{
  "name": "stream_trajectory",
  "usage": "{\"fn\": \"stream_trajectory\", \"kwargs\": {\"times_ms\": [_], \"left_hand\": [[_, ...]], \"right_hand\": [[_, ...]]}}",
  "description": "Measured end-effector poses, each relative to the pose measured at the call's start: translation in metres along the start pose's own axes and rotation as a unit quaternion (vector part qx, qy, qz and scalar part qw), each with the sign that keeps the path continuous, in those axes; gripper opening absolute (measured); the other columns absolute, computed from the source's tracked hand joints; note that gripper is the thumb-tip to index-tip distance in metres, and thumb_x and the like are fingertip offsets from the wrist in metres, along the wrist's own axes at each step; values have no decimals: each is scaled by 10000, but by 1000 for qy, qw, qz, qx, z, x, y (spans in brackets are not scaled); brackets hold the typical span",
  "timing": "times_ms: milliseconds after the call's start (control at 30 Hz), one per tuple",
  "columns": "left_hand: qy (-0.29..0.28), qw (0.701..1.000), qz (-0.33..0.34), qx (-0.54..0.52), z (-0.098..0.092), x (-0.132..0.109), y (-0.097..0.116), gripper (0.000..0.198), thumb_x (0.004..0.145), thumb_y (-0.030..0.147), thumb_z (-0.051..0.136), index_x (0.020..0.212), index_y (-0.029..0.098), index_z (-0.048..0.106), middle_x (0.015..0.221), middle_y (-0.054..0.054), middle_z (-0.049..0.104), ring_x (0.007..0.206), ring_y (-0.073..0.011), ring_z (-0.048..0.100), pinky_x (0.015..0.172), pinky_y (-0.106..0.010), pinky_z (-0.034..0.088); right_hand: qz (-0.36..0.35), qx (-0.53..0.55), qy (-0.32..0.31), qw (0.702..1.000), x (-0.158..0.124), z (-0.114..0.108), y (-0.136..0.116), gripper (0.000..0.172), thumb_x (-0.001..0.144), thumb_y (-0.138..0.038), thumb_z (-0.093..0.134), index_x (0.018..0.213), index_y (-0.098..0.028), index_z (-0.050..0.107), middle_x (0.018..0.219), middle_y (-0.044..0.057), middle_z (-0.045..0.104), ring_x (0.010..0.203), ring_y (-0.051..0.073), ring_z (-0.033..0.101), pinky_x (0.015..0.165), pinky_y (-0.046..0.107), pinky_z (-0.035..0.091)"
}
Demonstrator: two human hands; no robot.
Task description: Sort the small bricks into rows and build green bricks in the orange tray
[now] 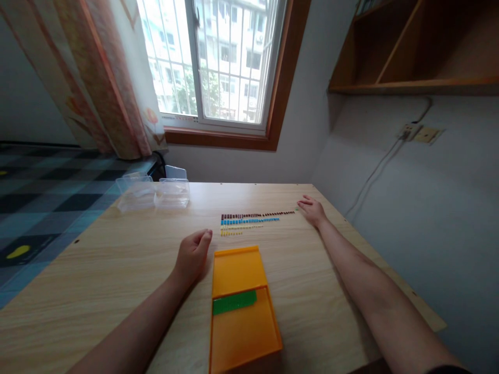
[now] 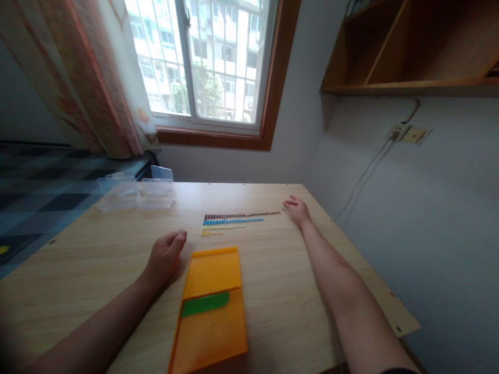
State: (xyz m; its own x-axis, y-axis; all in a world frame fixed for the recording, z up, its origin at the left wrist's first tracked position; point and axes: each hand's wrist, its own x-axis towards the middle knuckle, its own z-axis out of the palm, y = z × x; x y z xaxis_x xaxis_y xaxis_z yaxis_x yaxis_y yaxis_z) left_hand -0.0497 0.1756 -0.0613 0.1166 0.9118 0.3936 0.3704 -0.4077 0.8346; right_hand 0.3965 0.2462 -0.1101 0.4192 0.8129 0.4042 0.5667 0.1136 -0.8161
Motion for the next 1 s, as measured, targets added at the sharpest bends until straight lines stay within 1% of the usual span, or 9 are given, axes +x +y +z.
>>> {"fn": "stream_trajectory", "kwargs": {"times_ms": [200,300,333,400,500,533,633,800,1000], "left_hand": [[-87,986,96,107,2,-8,11,431,944,394,385,560,203,342,514,40,372,516,-113,382,543,-267,255],[-141,960,178,165,2,-14,22,416,959,340,399,571,191,376,525,35,400,528,-113,390,557,-273,244],[-165,948,203,179,3,-16,26,405,960,322,405,577,189,394,533,33,412,532,-114,394,560,-274,244],[-205,926,242,202,4,-18,31,386,955,297,418,586,186,435,546,27,441,532,-116,396,562,-276,246],[-239,906,266,226,5,-21,35,376,953,297,444,598,184,496,567,11,501,533,-121,418,556,-271,262],[-244,902,269,232,5,-21,35,375,954,300,452,602,184,511,574,6,518,536,-123,431,555,-269,269],[-248,893,278,252,6,-21,36,367,952,302,467,613,181,540,587,-4,552,540,-129,456,550,-268,282],[-257,879,296,271,8,-21,38,361,948,297,476,619,179,563,596,-7,575,537,-130,465,538,-269,288],[-282,872,297,268,12,-24,42,390,956,316,466,612,175,584,591,-11,585,519,-119,459,534,-267,306]], "right_hand": [[-37,11,85,996,-44,-17,-40,521,767,-646,698,906,-146,744,998,169,716,1002,307,656,954,509,503],[-81,4,57,995,-74,-32,-83,402,767,-582,751,855,-191,779,925,110,698,971,275,631,926,443,503],[-105,8,18,994,-87,-37,-101,341,790,-543,756,854,-210,789,882,84,693,897,244,634,855,397,519],[-198,29,-135,970,-114,-42,-139,237,875,-447,725,890,-223,798,828,63,678,803,202,621,735,336,506],[-259,55,-419,868,-155,-38,-185,178,941,-354,683,922,-221,799,748,22,638,677,138,581,615,259,452],[-272,61,-478,833,-168,-34,-194,178,950,-340,674,949,-212,797,759,21,639,676,129,578,618,251,450],[-307,29,-527,792,-197,-19,-203,179,972,-292,643,945,-196,792,761,22,630,698,125,569,647,250,431],[-408,-71,-506,757,-222,-3,-194,179,957,-238,626,850,-245,770,702,7,594,715,152,515,664,294,374],[-417,-64,-503,754,-224,-2,-190,176,959,-232,616,853,-248,756,713,12,608,734,162,506,669,303,371]]}}
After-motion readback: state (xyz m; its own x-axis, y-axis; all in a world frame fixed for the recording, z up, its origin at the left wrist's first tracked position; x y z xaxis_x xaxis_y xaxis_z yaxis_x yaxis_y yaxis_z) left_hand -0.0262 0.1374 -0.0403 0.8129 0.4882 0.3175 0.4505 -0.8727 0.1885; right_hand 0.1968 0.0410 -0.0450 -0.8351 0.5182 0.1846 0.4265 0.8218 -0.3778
